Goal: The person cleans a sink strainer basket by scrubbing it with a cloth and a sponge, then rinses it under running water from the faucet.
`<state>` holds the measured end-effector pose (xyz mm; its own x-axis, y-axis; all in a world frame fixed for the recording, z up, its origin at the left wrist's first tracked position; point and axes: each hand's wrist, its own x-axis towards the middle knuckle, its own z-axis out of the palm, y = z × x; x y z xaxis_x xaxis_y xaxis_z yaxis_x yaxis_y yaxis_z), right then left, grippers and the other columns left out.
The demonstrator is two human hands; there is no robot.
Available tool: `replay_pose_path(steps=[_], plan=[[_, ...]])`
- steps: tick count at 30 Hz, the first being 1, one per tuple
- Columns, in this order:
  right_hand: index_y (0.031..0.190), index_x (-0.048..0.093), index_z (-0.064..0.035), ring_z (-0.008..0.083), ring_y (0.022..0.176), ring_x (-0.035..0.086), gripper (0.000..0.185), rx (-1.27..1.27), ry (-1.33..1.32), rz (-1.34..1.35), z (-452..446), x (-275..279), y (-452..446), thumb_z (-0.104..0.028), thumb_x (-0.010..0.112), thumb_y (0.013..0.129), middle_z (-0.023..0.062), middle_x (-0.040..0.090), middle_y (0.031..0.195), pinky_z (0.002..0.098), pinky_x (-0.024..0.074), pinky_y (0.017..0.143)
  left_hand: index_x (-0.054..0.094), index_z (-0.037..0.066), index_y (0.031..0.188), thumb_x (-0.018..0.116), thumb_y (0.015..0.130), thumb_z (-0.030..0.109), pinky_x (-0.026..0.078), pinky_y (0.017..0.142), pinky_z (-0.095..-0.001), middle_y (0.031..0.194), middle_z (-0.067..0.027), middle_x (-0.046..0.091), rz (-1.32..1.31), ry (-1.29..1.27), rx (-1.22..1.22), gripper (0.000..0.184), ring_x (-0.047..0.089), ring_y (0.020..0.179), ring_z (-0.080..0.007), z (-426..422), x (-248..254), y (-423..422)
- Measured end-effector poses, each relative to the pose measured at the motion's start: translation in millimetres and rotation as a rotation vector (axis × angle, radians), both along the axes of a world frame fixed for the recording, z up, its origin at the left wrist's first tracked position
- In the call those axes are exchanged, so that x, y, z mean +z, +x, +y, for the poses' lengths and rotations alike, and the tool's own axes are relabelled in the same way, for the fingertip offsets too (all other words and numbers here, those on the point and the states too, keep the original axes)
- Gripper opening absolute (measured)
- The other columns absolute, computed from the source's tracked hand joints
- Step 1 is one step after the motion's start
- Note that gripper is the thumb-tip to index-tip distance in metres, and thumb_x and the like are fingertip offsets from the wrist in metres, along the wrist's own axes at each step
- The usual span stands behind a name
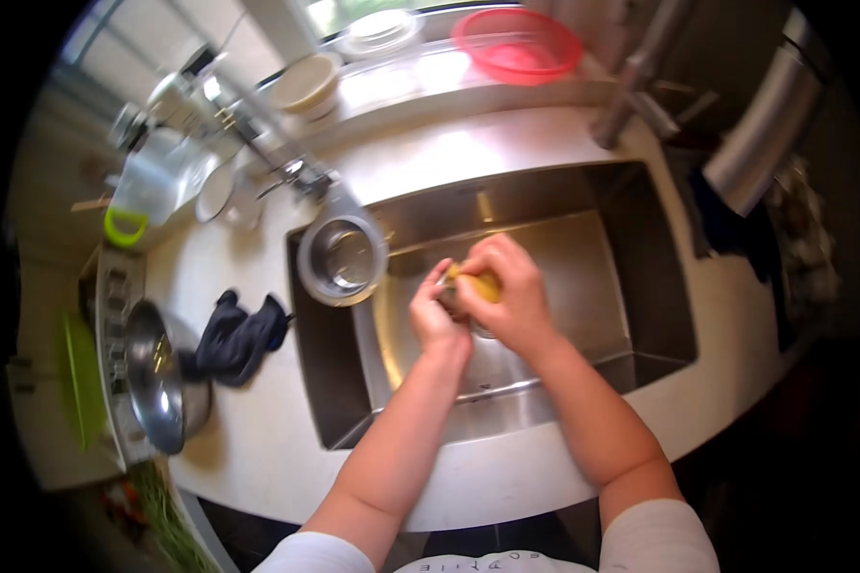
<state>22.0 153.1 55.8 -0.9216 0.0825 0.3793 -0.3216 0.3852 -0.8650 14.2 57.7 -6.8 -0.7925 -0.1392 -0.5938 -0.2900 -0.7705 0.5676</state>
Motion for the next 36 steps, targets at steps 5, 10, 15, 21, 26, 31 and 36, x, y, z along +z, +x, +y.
replay_pose_path(steps=[5, 10, 15, 21, 26, 31, 36], plan=[[0.077, 0.062, -0.0051, 0.0293, 0.086, 0.060, 0.014, 0.173, 0.133, 0.163, -9.6, 4.0, 7.4, -0.009, 0.073, 0.070, 0.0100, 0.061, 0.091, 0.0389, 0.0496, 0.076, 0.053, 0.002, 0.119, 0.040, 0.093, 0.016, 0.053, 0.093, -0.0426, 0.111, -0.0189, 0.059, 0.102, 0.275, -0.084, 0.032, 0.061, 0.104, -0.0311, -17.0, 1.3, 0.2], [0.078, 0.060, -0.0059, 0.0280, 0.084, 0.060, 0.014, 0.010, 0.070, 0.080, 0.7, 0.0, 8.6, -0.011, 0.072, 0.074, 0.0080, 0.061, 0.090, 0.0374, 0.0496, 0.072, 0.053, 0.006, 0.116, 0.036, 0.096, 0.017, 0.049, 0.100, -0.0460, 0.118, -0.0175, 0.057, 0.010, 0.168, -0.166, 0.029, 0.057, 0.115, -0.0321, -6.3, 16.5, -1.2], [0.078, 0.060, -0.0069, 0.0269, 0.085, 0.059, 0.012, 0.274, 0.012, 0.178, 1.0, -2.9, 9.4, -0.011, 0.071, 0.076, 0.0068, 0.059, 0.091, 0.0377, 0.0488, 0.072, 0.053, 0.011, 0.118, 0.039, 0.090, 0.035, 0.042, 0.107, -0.0486, 0.125, -0.0101, 0.055, 0.252, 0.376, -0.395, 0.040, 0.052, 0.125, -0.0335, -49.0, -50.5, -10.4], [0.080, 0.060, -0.0054, 0.0297, 0.087, 0.061, 0.015, -0.041, -0.143, 0.048, 8.4, -16.9, 0.8, -0.017, 0.070, 0.075, 0.0098, 0.059, 0.090, 0.0395, 0.0498, 0.075, 0.051, -0.001, 0.127, 0.036, 0.094, 0.026, 0.047, 0.105, -0.0457, 0.129, -0.0181, 0.054, -0.065, 0.046, -0.168, 0.046, 0.054, 0.123, -0.0314, -13.7, 10.0, -5.5], [0.076, 0.059, -0.0057, 0.0297, 0.088, 0.061, 0.016, -0.012, -0.132, 0.046, 2.7, -10.9, 5.5, -0.017, 0.069, 0.075, 0.0096, 0.060, 0.089, 0.0405, 0.0504, 0.075, 0.049, 0.005, 0.133, 0.044, 0.094, 0.029, 0.044, 0.108, -0.0486, 0.134, -0.0149, 0.051, -0.006, 0.192, -0.278, 0.046, 0.051, 0.126, -0.0332, -27.3, -2.6, -7.6], [0.074, 0.056, -0.0069, 0.0267, 0.086, 0.057, 0.016, 0.121, -0.081, 0.089, 0.1, -4.6, 11.4, -0.013, 0.070, 0.074, 0.0072, 0.057, 0.085, 0.0391, 0.0483, 0.075, 0.048, 0.002, 0.135, 0.041, 0.092, 0.027, 0.043, 0.108, -0.0501, 0.134, -0.0174, 0.051, 0.160, 0.449, -0.311, 0.050, 0.050, 0.129, -0.0335, 1.0, -22.0, -8.5], [0.081, 0.063, -0.0050, 0.0282, 0.091, 0.061, 0.013, 0.032, -0.169, 0.127, 1.3, -21.7, -0.9, -0.011, 0.072, 0.075, 0.0102, 0.062, 0.092, 0.0385, 0.0496, 0.079, 0.052, 0.005, 0.133, 0.045, 0.085, 0.018, 0.045, 0.105, -0.0478, 0.132, -0.0153, 0.055, -0.009, 0.257, -0.220, 0.050, 0.053, 0.124, -0.0314, -20.7, 3.7, 0.5]])
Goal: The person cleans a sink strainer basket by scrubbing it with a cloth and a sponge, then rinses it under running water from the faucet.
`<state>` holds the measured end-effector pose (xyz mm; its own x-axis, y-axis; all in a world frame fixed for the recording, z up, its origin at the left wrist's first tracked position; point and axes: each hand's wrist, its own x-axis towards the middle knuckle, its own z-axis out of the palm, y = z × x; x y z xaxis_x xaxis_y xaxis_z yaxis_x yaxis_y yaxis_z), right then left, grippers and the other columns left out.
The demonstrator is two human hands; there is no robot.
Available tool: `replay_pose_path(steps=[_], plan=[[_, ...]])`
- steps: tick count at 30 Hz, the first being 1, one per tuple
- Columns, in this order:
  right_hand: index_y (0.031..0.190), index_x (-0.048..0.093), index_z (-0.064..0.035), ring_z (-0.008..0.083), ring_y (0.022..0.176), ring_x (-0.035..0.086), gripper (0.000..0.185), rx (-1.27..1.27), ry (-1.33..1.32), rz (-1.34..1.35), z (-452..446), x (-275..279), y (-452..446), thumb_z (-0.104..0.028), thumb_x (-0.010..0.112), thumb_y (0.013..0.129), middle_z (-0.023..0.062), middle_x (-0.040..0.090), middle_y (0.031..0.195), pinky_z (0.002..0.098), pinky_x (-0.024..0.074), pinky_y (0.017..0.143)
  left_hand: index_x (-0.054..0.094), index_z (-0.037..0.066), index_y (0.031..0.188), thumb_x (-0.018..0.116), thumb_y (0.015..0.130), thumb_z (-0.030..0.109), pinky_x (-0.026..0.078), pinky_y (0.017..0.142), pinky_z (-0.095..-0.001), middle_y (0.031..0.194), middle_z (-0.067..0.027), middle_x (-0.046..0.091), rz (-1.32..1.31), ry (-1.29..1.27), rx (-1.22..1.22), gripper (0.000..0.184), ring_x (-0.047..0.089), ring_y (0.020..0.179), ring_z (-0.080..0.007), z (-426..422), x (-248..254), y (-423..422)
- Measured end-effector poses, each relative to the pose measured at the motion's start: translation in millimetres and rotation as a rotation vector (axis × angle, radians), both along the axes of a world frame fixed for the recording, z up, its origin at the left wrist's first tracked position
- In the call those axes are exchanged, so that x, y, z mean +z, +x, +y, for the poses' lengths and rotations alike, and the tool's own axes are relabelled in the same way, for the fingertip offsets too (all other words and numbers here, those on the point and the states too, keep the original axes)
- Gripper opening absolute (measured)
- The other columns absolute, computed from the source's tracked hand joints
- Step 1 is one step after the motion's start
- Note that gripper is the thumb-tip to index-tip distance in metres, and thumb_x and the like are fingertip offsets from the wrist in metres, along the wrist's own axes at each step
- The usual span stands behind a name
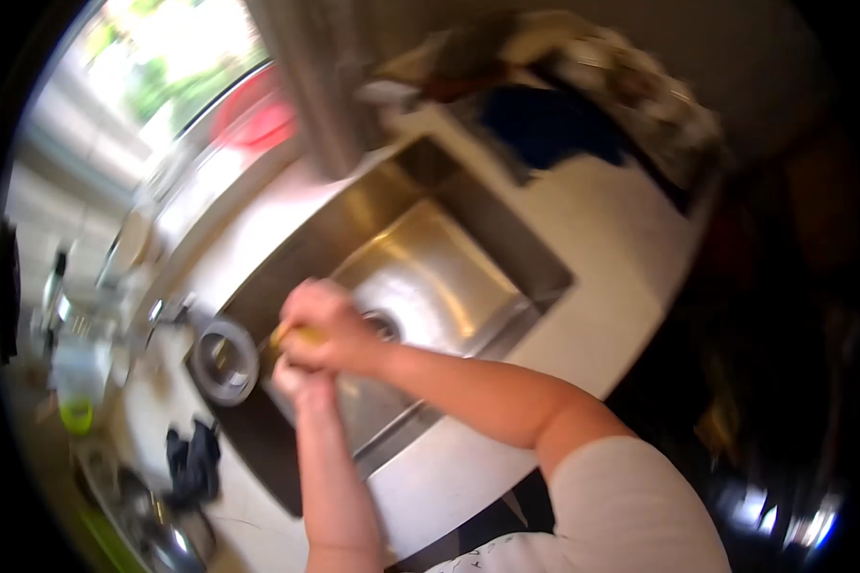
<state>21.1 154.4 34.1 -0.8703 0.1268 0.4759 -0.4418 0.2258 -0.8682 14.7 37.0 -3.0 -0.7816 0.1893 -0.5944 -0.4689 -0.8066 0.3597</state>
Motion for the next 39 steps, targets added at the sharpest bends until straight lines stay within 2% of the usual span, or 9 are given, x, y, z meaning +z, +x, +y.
replay_pose_path(steps=[5, 9, 14, 20, 23, 29, 32, 36, 39], plan=[[0.082, 0.063, -0.0036, 0.0292, 0.092, 0.063, 0.013, 0.141, 0.143, -0.044, -3.6, 19.4, 0.4, -0.005, 0.073, 0.075, 0.0133, 0.063, 0.093, 0.0382, 0.0506, 0.080, 0.058, 0.001, 0.110, 0.045, 0.079, 0.011, 0.051, 0.097, -0.0440, 0.112, -0.0170, 0.062, 0.043, -0.011, 0.150, 0.035, 0.060, 0.105, -0.0312, 7.9, -8.3, -5.0], [0.083, 0.059, -0.0004, 0.0247, 0.088, 0.061, 0.011, 0.053, 0.006, -0.156, 2.2, 20.0, -6.9, 0.003, 0.068, 0.077, 0.0129, 0.060, 0.091, 0.0355, 0.0497, 0.080, 0.060, 0.003, 0.115, 0.042, 0.082, 0.014, 0.052, 0.097, -0.0448, 0.114, -0.0160, 0.061, -0.135, 0.029, 0.141, 0.040, 0.062, 0.106, -0.0306, 20.7, 22.9, -2.6], [0.082, 0.059, -0.0022, 0.0238, 0.085, 0.060, 0.013, 0.270, 0.329, 0.026, -10.5, 33.1, 5.6, 0.000, 0.070, 0.075, 0.0121, 0.060, 0.091, 0.0327, 0.0485, 0.077, 0.059, 0.005, 0.119, 0.043, 0.081, 0.014, 0.050, 0.098, -0.0456, 0.116, -0.0149, 0.061, -0.062, 0.263, 0.141, 0.042, 0.060, 0.109, -0.0306, 9.0, -12.8, -2.4], [0.084, 0.057, -0.0021, 0.0166, 0.090, 0.057, 0.011, 0.037, -0.021, -0.253, 6.1, 6.5, -1.2, 0.002, 0.065, 0.080, 0.0085, 0.057, 0.097, 0.0294, 0.0459, 0.081, 0.058, 0.003, 0.120, 0.042, 0.075, 0.010, 0.053, 0.091, -0.0385, 0.106, -0.0144, 0.063, 0.024, 0.084, 0.205, 0.048, 0.062, 0.097, -0.0266, 16.8, 1.1, -1.6], [0.084, 0.057, -0.0012, 0.0171, 0.090, 0.057, 0.012, 0.169, 0.163, -0.135, -7.9, 26.7, 7.7, 0.002, 0.067, 0.079, 0.0092, 0.057, 0.096, 0.0291, 0.0452, 0.083, 0.057, 0.004, 0.118, 0.041, 0.074, 0.010, 0.053, 0.090, -0.0387, 0.105, -0.0163, 0.061, -0.010, 0.153, 0.176, 0.047, 0.062, 0.097, -0.0290, 17.3, -2.1, -0.4], [0.086, 0.058, -0.0012, 0.0189, 0.092, 0.058, 0.011, 0.105, -0.010, -0.196, -4.3, 17.9, 4.7, 0.002, 0.067, 0.079, 0.0106, 0.058, 0.097, 0.0307, 0.0466, 0.084, 0.058, 0.003, 0.115, 0.046, 0.075, 0.015, 0.049, 0.100, -0.0451, 0.111, -0.0164, 0.061, -0.055, 0.176, 0.188, 0.043, 0.059, 0.108, -0.0318, 23.1, -5.6, 0.7], [0.082, 0.062, -0.0021, 0.0223, 0.091, 0.062, 0.013, 0.244, 0.242, -0.023, -2.1, 23.2, 7.0, -0.001, 0.073, 0.076, 0.0125, 0.063, 0.097, 0.0327, 0.0493, 0.080, 0.057, 0.002, 0.110, 0.040, 0.078, 0.011, 0.051, 0.095, -0.0443, 0.104, -0.0190, 0.062, -0.060, 0.250, 0.201, 0.037, 0.061, 0.099, -0.0324, 11.4, 8.8, -2.4], [0.084, 0.062, -0.0003, 0.0221, 0.089, 0.061, 0.009, -0.089, -0.011, -0.150, 3.6, 16.3, -0.1, -0.001, 0.070, 0.080, 0.0117, 0.062, 0.094, 0.0322, 0.0488, 0.081, 0.060, 0.001, 0.117, 0.040, 0.083, 0.021, 0.050, 0.097, -0.0472, 0.113, -0.0173, 0.063, -0.042, 0.106, 0.158, 0.045, 0.061, 0.107, -0.0326, 14.0, 13.3, -1.5], [0.084, 0.063, -0.0008, 0.0203, 0.090, 0.061, 0.008, 0.074, 0.061, -0.154, 2.6, 17.2, 1.8, -0.001, 0.070, 0.080, 0.0109, 0.063, 0.094, 0.0313, 0.0486, 0.082, 0.060, 0.001, 0.113, 0.038, 0.081, 0.015, 0.048, 0.099, -0.0465, 0.115, -0.0170, 0.061, -0.123, 0.098, 0.169, 0.041, 0.059, 0.109, -0.0322, 13.4, 34.4, 0.5]])
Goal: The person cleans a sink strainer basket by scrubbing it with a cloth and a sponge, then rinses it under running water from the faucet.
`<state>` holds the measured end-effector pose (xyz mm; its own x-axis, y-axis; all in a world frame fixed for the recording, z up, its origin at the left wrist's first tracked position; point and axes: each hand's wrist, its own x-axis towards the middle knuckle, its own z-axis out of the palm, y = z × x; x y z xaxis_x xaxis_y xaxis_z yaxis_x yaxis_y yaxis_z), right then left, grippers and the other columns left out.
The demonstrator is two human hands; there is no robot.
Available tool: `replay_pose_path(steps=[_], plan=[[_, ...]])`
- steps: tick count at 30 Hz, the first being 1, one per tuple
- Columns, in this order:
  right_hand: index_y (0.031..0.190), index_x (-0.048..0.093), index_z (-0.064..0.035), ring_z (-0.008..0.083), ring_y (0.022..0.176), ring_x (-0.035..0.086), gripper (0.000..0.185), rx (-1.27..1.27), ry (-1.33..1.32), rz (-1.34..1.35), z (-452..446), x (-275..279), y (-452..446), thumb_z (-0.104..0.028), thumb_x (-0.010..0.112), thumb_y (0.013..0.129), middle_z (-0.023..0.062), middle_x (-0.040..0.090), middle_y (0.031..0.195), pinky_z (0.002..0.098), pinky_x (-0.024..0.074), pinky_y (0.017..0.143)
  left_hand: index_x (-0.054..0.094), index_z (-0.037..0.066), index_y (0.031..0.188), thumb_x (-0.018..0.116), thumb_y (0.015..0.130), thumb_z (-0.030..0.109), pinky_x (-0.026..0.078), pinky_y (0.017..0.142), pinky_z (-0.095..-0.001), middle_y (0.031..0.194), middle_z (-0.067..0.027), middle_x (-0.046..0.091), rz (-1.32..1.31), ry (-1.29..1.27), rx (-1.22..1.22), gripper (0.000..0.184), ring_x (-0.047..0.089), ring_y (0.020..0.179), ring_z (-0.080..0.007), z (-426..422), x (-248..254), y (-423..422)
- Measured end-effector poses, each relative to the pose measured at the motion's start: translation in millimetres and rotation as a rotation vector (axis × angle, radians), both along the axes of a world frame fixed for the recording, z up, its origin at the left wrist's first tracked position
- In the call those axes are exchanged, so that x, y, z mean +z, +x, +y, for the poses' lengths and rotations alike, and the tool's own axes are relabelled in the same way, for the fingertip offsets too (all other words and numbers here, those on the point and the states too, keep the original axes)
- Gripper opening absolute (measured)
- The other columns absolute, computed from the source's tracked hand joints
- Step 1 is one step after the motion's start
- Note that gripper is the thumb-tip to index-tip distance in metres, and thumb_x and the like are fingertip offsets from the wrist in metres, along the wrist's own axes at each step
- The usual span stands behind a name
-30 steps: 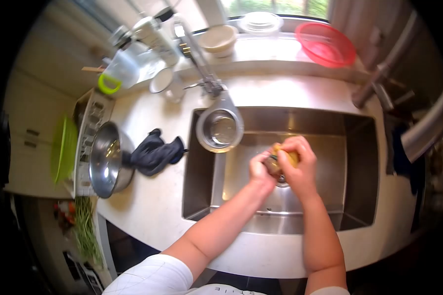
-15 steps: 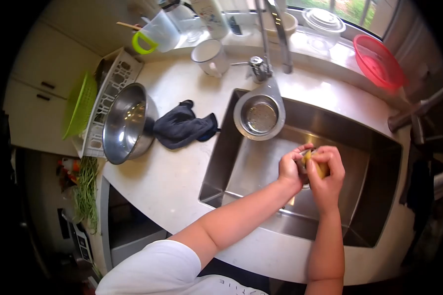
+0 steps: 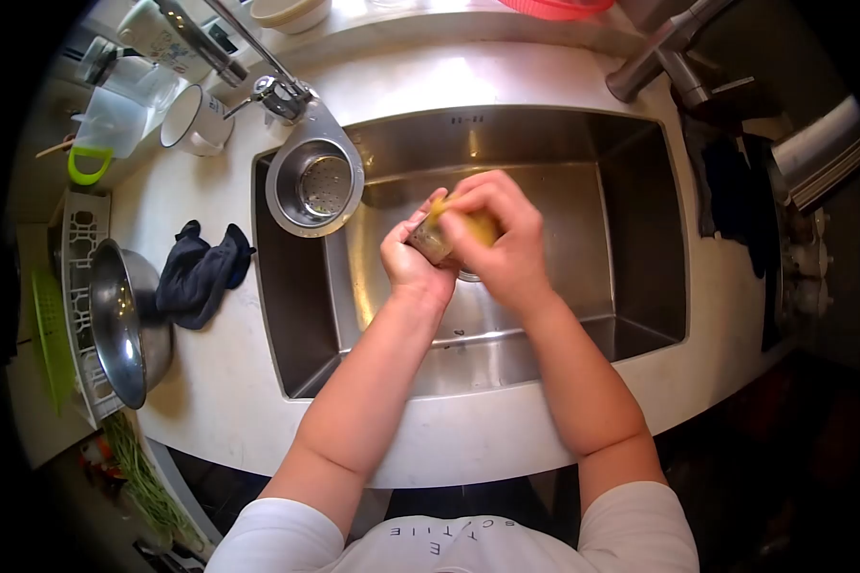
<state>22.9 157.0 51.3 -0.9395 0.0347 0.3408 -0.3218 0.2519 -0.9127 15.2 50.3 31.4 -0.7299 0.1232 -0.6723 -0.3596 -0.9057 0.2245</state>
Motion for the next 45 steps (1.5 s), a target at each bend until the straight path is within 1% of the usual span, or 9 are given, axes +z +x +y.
replay_pose_path(steps=[5, 10, 15, 17, 23, 25, 32, 39, 45], plan=[[0.082, 0.064, -0.0028, 0.0225, 0.090, 0.062, 0.011, -0.167, -0.073, -0.095, 6.8, -5.4, -7.7, -0.001, 0.072, 0.076, 0.0106, 0.064, 0.095, 0.0338, 0.0490, 0.083, 0.060, 0.001, 0.114, 0.037, 0.083, 0.016, 0.047, 0.101, -0.0476, 0.114, -0.0164, 0.061, 0.039, -0.016, -0.023, 0.041, 0.057, 0.112, -0.0314, 2.7, -6.8, 2.5], [0.082, 0.062, -0.0002, 0.0207, 0.087, 0.062, 0.008, 0.065, 0.118, 0.095, -3.4, 7.2, 0.2, -0.001, 0.070, 0.078, 0.0107, 0.063, 0.091, 0.0315, 0.0502, 0.079, 0.060, -0.001, 0.116, 0.038, 0.082, 0.018, 0.049, 0.098, -0.0474, 0.115, -0.0174, 0.061, 0.007, 0.059, 0.009, 0.045, 0.059, 0.111, -0.0320, 1.3, -15.5, 1.4], [0.079, 0.063, -0.0044, 0.0241, 0.087, 0.061, 0.011, -0.116, -0.033, -0.080, 9.9, -0.1, -6.8, -0.002, 0.072, 0.075, 0.0101, 0.064, 0.092, 0.0344, 0.0487, 0.080, 0.059, 0.000, 0.117, 0.036, 0.084, 0.019, 0.046, 0.103, -0.0455, 0.115, -0.0173, 0.060, 0.078, 0.020, -0.053, 0.045, 0.056, 0.114, -0.0328, 1.8, -12.2, 1.7], [0.078, 0.063, -0.0047, 0.0249, 0.085, 0.061, 0.010, 0.171, 0.204, 0.181, -2.2, 9.0, 0.5, -0.002, 0.071, 0.074, 0.0101, 0.064, 0.092, 0.0348, 0.0495, 0.080, 0.059, -0.001, 0.117, 0.037, 0.082, 0.018, 0.047, 0.101, -0.0451, 0.114, -0.0171, 0.061, 0.036, 0.121, 0.005, 0.045, 0.057, 0.111, -0.0323, -1.7, -20.5, 2.2], [0.085, 0.064, -0.0027, 0.0196, 0.086, 0.062, 0.006, -0.182, 0.091, 0.036, 25.2, -9.3, -15.0, -0.003, 0.069, 0.081, 0.0107, 0.064, 0.093, 0.0292, 0.0497, 0.080, 0.059, -0.004, 0.112, 0.039, 0.084, 0.018, 0.051, 0.092, -0.0378, 0.108, -0.0173, 0.064, 0.456, -0.391, -0.020, 0.041, 0.063, 0.101, -0.0255, -3.8, 3.3, 3.8], [0.092, 0.063, -0.0025, 0.0131, 0.087, 0.061, 0.009, -0.137, -0.591, -0.318, 17.7, -7.6, -9.4, -0.009, 0.068, 0.089, 0.0060, 0.064, 0.094, 0.0267, 0.0494, 0.080, 0.058, -0.004, 0.113, 0.038, 0.088, 0.021, 0.051, 0.092, -0.0369, 0.109, -0.0185, 0.064, 0.590, -0.575, -0.009, 0.041, 0.063, 0.102, -0.0251, -0.8, 11.7, 5.5], [0.112, 0.056, -0.0047, 0.0073, 0.088, 0.061, 0.021, 0.108, -0.821, -0.522, 13.0, -3.0, -7.2, -0.019, 0.059, 0.096, 0.0034, 0.064, 0.099, 0.0232, 0.0513, 0.079, 0.056, 0.002, 0.109, 0.029, 0.104, 0.035, 0.047, 0.088, -0.0297, 0.105, -0.0088, 0.058, 0.796, -0.897, 0.088, 0.043, 0.059, 0.099, -0.0168, 0.8, 2.9, 0.3], [0.107, 0.059, -0.0040, 0.0078, 0.090, 0.059, 0.018, -0.088, -0.628, -0.416, 9.7, -10.1, -9.0, -0.016, 0.066, 0.095, 0.0023, 0.063, 0.100, 0.0239, 0.0482, 0.081, 0.054, 0.002, 0.112, 0.036, 0.106, 0.045, 0.051, 0.088, -0.0321, 0.103, -0.0093, 0.063, 0.324, -0.431, 0.029, 0.047, 0.062, 0.100, -0.0161, -2.9, -7.5, -2.0], [0.102, 0.061, -0.0037, 0.0089, 0.094, 0.057, 0.015, -0.221, -0.480, -0.367, 15.0, -16.0, -11.9, -0.014, 0.067, 0.093, 0.0027, 0.062, 0.101, 0.0258, 0.0479, 0.083, 0.054, 0.003, 0.121, 0.043, 0.105, 0.041, 0.050, 0.093, -0.0355, 0.111, -0.0105, 0.063, 0.434, -0.326, -0.016, 0.043, 0.061, 0.107, -0.0181, 15.4, 10.0, 5.6]])
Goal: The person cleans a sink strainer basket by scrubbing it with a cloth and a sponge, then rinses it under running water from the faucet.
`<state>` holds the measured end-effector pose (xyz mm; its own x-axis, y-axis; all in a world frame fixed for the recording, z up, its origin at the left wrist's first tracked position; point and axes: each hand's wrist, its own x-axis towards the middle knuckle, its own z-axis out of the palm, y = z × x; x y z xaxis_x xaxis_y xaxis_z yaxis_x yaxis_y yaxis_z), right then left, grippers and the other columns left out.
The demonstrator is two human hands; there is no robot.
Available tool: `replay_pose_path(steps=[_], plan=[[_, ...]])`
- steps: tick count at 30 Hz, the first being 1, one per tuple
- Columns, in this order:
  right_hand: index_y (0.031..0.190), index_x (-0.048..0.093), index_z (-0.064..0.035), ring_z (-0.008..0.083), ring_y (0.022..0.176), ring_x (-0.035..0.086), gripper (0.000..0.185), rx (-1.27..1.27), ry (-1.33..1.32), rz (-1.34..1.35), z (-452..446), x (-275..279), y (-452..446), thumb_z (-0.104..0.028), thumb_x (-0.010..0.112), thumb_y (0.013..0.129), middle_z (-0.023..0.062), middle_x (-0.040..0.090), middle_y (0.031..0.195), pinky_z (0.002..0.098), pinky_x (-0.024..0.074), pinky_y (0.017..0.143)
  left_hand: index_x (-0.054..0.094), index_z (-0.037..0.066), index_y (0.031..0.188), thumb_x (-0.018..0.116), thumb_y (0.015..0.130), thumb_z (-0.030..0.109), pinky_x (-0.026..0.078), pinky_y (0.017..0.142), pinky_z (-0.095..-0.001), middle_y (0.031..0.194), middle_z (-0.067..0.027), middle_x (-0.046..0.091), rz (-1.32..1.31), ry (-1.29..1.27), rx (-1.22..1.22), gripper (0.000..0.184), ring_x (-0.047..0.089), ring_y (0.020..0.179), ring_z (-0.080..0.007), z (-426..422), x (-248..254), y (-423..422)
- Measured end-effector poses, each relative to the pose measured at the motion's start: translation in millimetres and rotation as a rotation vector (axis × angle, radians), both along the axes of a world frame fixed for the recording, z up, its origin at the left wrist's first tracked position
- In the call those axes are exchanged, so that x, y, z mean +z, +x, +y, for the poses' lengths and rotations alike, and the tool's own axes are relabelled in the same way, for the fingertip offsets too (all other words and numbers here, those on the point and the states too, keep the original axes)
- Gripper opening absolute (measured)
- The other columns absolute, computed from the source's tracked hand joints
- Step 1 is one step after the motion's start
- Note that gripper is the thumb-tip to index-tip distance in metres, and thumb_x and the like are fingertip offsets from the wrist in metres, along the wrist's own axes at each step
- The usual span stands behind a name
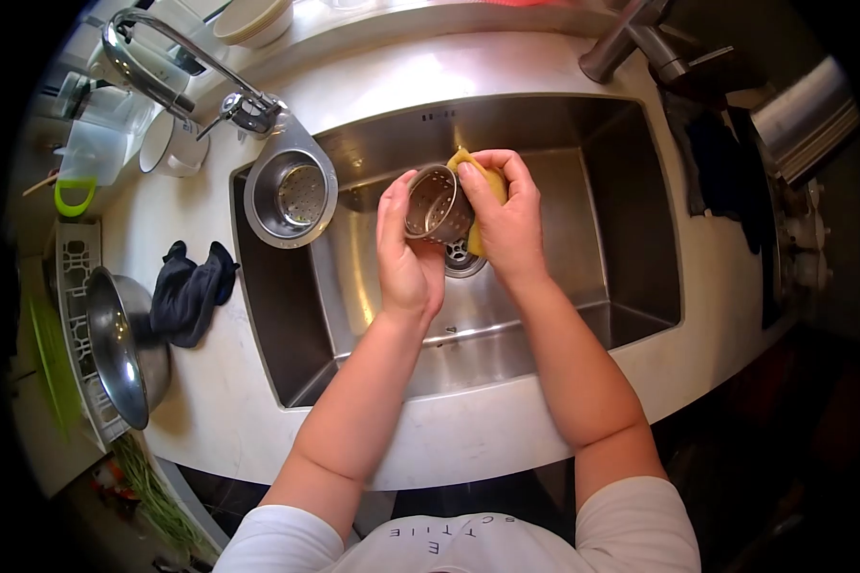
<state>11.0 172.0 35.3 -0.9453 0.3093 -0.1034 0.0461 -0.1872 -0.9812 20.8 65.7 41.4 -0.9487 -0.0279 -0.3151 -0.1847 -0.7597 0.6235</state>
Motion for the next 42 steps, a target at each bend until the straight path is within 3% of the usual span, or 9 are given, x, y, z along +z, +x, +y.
replay_pose_path(steps=[3, 8, 20, 23, 27, 31, 35, 38, 42], plan=[[0.092, 0.063, -0.0036, 0.0176, 0.091, 0.060, 0.013, 0.139, 0.403, 0.355, -2.9, 9.4, 7.2, -0.006, 0.071, 0.081, 0.0072, 0.062, 0.098, 0.0299, 0.0483, 0.084, 0.055, 0.003, 0.123, 0.041, 0.104, 0.032, 0.048, 0.099, -0.0386, 0.121, -0.0121, 0.062, -0.094, 0.046, -0.046, 0.037, 0.060, 0.112, -0.0227, -19.0, -19.8, -6.8], [0.084, 0.063, -0.0017, 0.0201, 0.087, 0.062, 0.009, 0.272, 0.473, 0.403, -4.0, 18.9, 5.3, -0.003, 0.070, 0.078, 0.0091, 0.062, 0.095, 0.0309, 0.0498, 0.080, 0.061, 0.000, 0.116, 0.036, 0.096, 0.023, 0.051, 0.093, -0.0418, 0.116, -0.0150, 0.064, -0.457, 0.215, 0.006, 0.039, 0.062, 0.108, -0.0274, -14.2, -16.3, -5.1], [0.078, 0.062, -0.0025, 0.0231, 0.083, 0.063, 0.013, 0.102, 0.485, 0.315, -1.5, 17.2, 4.5, -0.003, 0.073, 0.071, 0.0101, 0.063, 0.089, 0.0330, 0.0505, 0.076, 0.063, 0.004, 0.117, 0.037, 0.093, 0.025, 0.052, 0.092, -0.0445, 0.119, -0.0139, 0.063, -0.414, 0.225, -0.054, 0.042, 0.061, 0.108, -0.0296, -14.5, -23.4, -1.1], [0.080, 0.059, -0.0001, 0.0177, 0.083, 0.059, 0.009, 0.363, 0.725, 0.612, -20.1, 26.1, 15.9, 0.000, 0.068, 0.077, 0.0093, 0.060, 0.091, 0.0296, 0.0478, 0.076, 0.063, 0.002, 0.117, 0.035, 0.093, 0.025, 0.051, 0.093, -0.0462, 0.117, -0.0153, 0.063, -0.325, 0.293, -0.066, 0.043, 0.061, 0.109, -0.0307, -19.0, -44.3, -2.4], [0.078, 0.059, -0.0022, 0.0185, 0.082, 0.059, 0.012, 0.108, 0.468, 0.291, -0.6, 15.9, 1.6, 0.000, 0.071, 0.074, 0.0086, 0.062, 0.092, 0.0296, 0.0477, 0.075, 0.062, 0.000, 0.117, 0.034, 0.093, 0.025, 0.048, 0.100, -0.0458, 0.117, -0.0173, 0.062, -0.461, 0.220, -0.060, 0.044, 0.059, 0.113, -0.0319, -11.2, -11.7, -1.4], [0.080, 0.059, -0.0013, 0.0175, 0.084, 0.059, 0.011, 0.323, 0.644, 0.612, -17.8, 23.1, 14.9, -0.001, 0.069, 0.077, 0.0083, 0.060, 0.091, 0.0294, 0.0474, 0.076, 0.061, 0.000, 0.119, 0.034, 0.093, 0.025, 0.048, 0.100, -0.0461, 0.118, -0.0173, 0.062, -0.330, 0.269, -0.094, 0.044, 0.057, 0.115, -0.0327, -19.5, -29.6, -2.4], [0.083, 0.060, -0.0011, 0.0235, 0.086, 0.061, 0.012, 0.071, 0.538, 0.316, -5.6, 10.6, 4.0, -0.006, 0.069, 0.078, 0.0109, 0.061, 0.091, 0.0331, 0.0495, 0.080, 0.064, 0.006, 0.117, 0.035, 0.093, 0.029, 0.056, 0.083, -0.0431, 0.115, -0.0108, 0.066, -0.434, 0.276, -0.123, 0.044, 0.064, 0.103, -0.0275, -17.7, -26.6, -3.5], [0.089, 0.060, -0.0011, 0.0230, 0.088, 0.061, 0.012, 0.070, 0.503, 0.291, -3.8, 4.3, 4.0, -0.008, 0.068, 0.083, 0.0108, 0.061, 0.094, 0.0332, 0.0488, 0.082, 0.058, 0.002, 0.125, 0.038, 0.095, 0.029, 0.051, 0.098, -0.0477, 0.123, -0.0148, 0.062, -0.389, 0.280, -0.152, 0.045, 0.060, 0.115, -0.0310, -19.5, -26.2, -5.5], [0.094, 0.060, -0.0020, 0.0228, 0.091, 0.062, 0.018, 0.082, 0.414, 0.244, -5.8, 2.9, 2.8, -0.012, 0.071, 0.085, 0.0103, 0.061, 0.098, 0.0336, 0.0491, 0.083, 0.065, 0.008, 0.116, 0.033, 0.097, 0.035, 0.054, 0.086, -0.0375, 0.112, -0.0078, 0.068, -0.344, 0.318, -0.214, 0.046, 0.064, 0.104, -0.0235, -25.5, -28.5, -10.9]])
